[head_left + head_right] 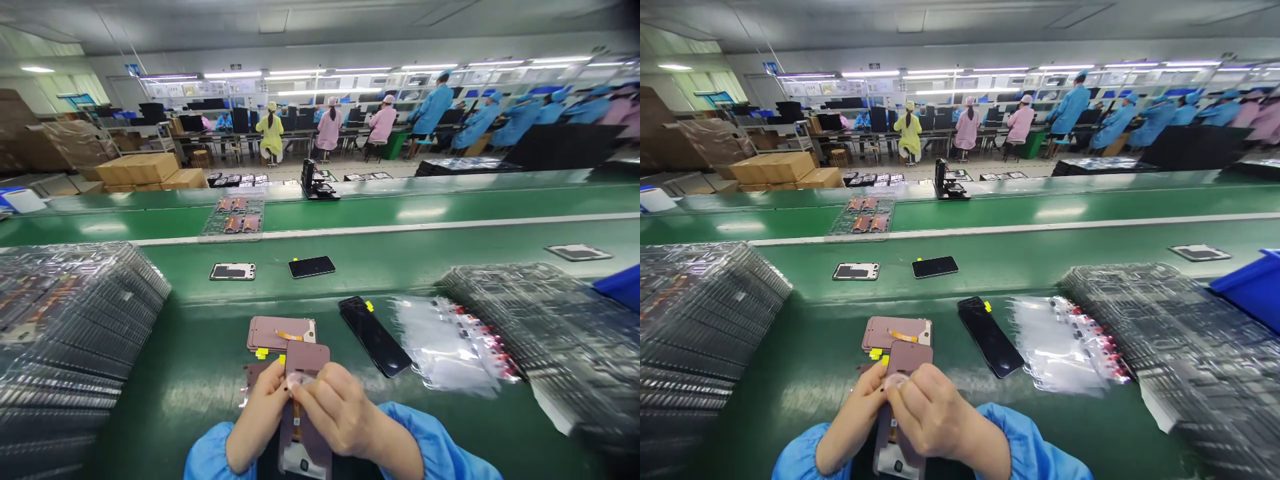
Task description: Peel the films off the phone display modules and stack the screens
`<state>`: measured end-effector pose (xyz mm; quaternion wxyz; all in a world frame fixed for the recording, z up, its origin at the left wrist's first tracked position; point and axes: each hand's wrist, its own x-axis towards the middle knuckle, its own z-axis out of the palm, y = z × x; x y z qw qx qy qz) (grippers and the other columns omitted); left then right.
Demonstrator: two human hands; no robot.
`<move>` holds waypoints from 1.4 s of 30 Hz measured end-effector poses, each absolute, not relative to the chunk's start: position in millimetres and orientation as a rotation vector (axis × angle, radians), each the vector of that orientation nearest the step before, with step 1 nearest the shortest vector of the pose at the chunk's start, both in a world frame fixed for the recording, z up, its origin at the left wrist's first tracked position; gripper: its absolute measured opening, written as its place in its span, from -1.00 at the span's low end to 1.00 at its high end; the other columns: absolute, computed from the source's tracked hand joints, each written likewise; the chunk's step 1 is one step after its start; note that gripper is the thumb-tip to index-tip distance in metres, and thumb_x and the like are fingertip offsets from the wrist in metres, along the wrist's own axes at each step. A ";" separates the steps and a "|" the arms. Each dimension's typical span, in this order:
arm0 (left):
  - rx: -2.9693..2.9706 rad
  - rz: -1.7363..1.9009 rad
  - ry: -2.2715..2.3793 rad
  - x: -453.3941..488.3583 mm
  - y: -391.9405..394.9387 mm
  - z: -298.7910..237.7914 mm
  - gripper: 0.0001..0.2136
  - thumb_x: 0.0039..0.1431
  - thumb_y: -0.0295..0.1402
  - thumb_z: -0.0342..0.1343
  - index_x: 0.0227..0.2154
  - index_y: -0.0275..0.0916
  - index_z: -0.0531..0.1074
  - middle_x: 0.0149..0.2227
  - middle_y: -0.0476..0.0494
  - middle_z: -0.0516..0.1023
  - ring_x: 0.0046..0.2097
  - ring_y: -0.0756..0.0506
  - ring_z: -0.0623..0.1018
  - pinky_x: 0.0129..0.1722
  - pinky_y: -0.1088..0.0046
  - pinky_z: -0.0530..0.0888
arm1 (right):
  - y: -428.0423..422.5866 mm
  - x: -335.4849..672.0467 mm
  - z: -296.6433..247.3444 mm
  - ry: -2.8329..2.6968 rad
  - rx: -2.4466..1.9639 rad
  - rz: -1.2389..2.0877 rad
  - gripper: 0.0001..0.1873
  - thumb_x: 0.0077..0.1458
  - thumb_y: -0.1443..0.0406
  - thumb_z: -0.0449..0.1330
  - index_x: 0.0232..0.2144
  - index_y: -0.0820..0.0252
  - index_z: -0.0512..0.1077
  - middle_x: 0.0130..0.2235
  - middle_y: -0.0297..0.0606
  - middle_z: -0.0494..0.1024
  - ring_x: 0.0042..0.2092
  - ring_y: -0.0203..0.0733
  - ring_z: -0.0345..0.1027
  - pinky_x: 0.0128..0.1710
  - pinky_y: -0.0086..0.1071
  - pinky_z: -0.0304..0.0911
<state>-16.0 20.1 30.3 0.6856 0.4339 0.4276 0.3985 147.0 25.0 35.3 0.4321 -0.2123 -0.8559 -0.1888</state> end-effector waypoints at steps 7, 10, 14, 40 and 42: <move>0.554 0.671 0.880 -25.3 36.9 28.9 -0.62 -0.04 -0.05 0.32 -0.39 -0.34 0.55 -0.54 0.00 0.43 -0.56 0.07 0.33 -0.57 0.58 0.27 | 27.4 139.0 37.7 -2.182 -0.441 -0.285 -0.64 0.26 0.52 -0.09 -0.39 0.41 0.49 -0.55 -0.23 0.37 -0.43 -0.17 0.31 -0.47 -0.30 0.23; 0.647 0.708 0.990 -28.0 53.6 24.7 -0.68 -0.08 -0.19 0.40 -0.41 -0.38 0.56 -0.51 -0.08 0.53 -0.50 0.02 0.44 -0.50 0.57 0.36 | 21.3 139.7 42.7 -2.196 -0.341 -0.251 -0.64 0.23 0.53 -0.08 -0.44 0.41 0.49 -0.58 -0.28 0.33 -0.51 -0.23 0.25 -0.54 -0.33 0.19; 0.635 0.720 1.060 -35.7 78.5 20.8 -0.72 0.06 -0.23 0.32 -0.31 -0.40 0.57 -0.38 -0.21 0.63 -0.41 -0.05 0.55 -0.41 0.52 0.48 | 1.0 157.5 64.0 -2.077 -0.297 -0.169 -0.68 0.26 0.52 -0.05 -0.40 0.39 0.47 -0.55 -0.29 0.37 -0.45 -0.24 0.35 -0.49 -0.36 0.26; 0.833 0.899 1.052 -43.2 89.1 79.8 -0.69 0.08 -0.16 0.28 -0.18 -0.25 0.55 -0.25 -0.15 0.63 -0.26 -0.10 0.59 -0.28 0.44 0.52 | 128.4 337.5 14.7 -1.283 -1.792 0.515 -0.51 0.15 -0.05 0.17 -0.20 0.30 0.47 0.04 0.18 0.44 0.11 0.21 0.26 0.08 0.04 0.19; 0.899 0.888 0.951 -22.3 84.8 75.0 -0.69 0.10 -0.14 0.26 -0.24 -0.29 0.56 -0.28 -0.16 0.63 -0.27 -0.07 0.56 -0.28 0.50 0.46 | 109.6 288.8 16.9 -1.444 -1.598 0.787 -0.37 0.06 -0.24 0.08 -0.38 0.20 0.49 -0.14 0.02 0.56 -0.06 0.11 0.41 -0.03 -0.06 0.30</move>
